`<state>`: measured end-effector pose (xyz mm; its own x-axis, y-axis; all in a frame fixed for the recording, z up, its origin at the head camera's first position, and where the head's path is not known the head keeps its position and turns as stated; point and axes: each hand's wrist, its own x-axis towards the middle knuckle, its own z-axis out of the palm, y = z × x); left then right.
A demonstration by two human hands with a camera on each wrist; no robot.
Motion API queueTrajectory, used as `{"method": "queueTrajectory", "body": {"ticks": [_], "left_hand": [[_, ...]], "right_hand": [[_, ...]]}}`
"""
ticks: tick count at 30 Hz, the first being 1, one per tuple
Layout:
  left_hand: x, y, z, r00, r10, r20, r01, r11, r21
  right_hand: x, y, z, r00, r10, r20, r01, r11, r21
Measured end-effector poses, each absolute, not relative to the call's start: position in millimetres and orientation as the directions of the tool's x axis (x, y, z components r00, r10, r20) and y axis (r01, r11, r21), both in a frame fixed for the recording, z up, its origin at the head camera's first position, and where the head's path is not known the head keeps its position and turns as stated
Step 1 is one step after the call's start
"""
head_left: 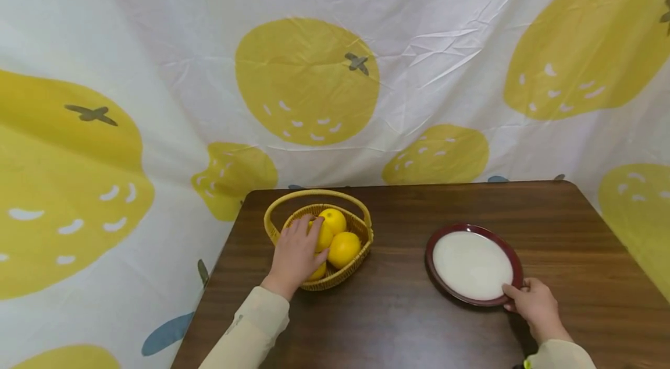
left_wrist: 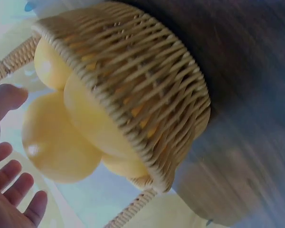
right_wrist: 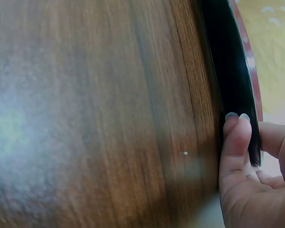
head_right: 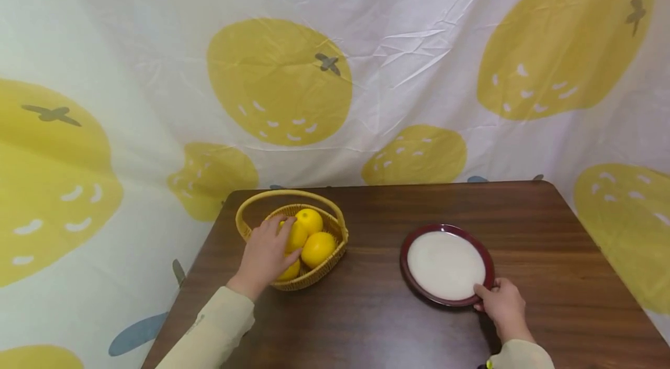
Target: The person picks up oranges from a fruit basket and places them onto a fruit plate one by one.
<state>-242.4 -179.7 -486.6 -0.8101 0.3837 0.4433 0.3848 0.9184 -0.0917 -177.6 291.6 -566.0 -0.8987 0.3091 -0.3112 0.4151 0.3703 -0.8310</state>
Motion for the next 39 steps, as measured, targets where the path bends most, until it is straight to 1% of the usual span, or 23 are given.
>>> {"method": "queueTrajectory", "body": {"ticks": [8,11,16,23,30,39], "left_hand": [[-249.3,-187.1,-481.2,-0.880,0.364,0.306,0.357,0.930,-0.081],[-249.9,-189.2,-480.2,-0.894,0.366,0.259,0.358,0.930,-0.081],[-251.8,-192.2,-480.4,-0.908,0.358,0.215,0.348,0.934,-0.085],[-254.0,-193.8,-487.0,-0.908,0.360,0.212,0.353,0.933,-0.075],[-254.4,-190.7,-492.1,-0.911,0.343,0.230,0.330,0.939,-0.097],[-255.4,-186.1,-496.0,-0.921,0.311,0.235,0.304,0.950,-0.068]], "right_hand": [[-178.0,292.6,-569.0,-0.892,0.304,-0.334,0.432,0.357,-0.828],[-177.2,291.1,-569.8,-0.894,0.302,-0.330,0.428,0.366,-0.826],[-177.6,287.3,-568.4,-0.901,0.291,-0.323,0.418,0.374,-0.828],[-176.3,282.2,-566.1,-0.896,0.284,-0.342,0.432,0.381,-0.817],[-176.1,279.5,-565.8,-0.899,0.283,-0.335,0.426,0.380,-0.821],[-176.9,282.5,-567.6,-0.903,0.272,-0.333,0.418,0.367,-0.831]]}}
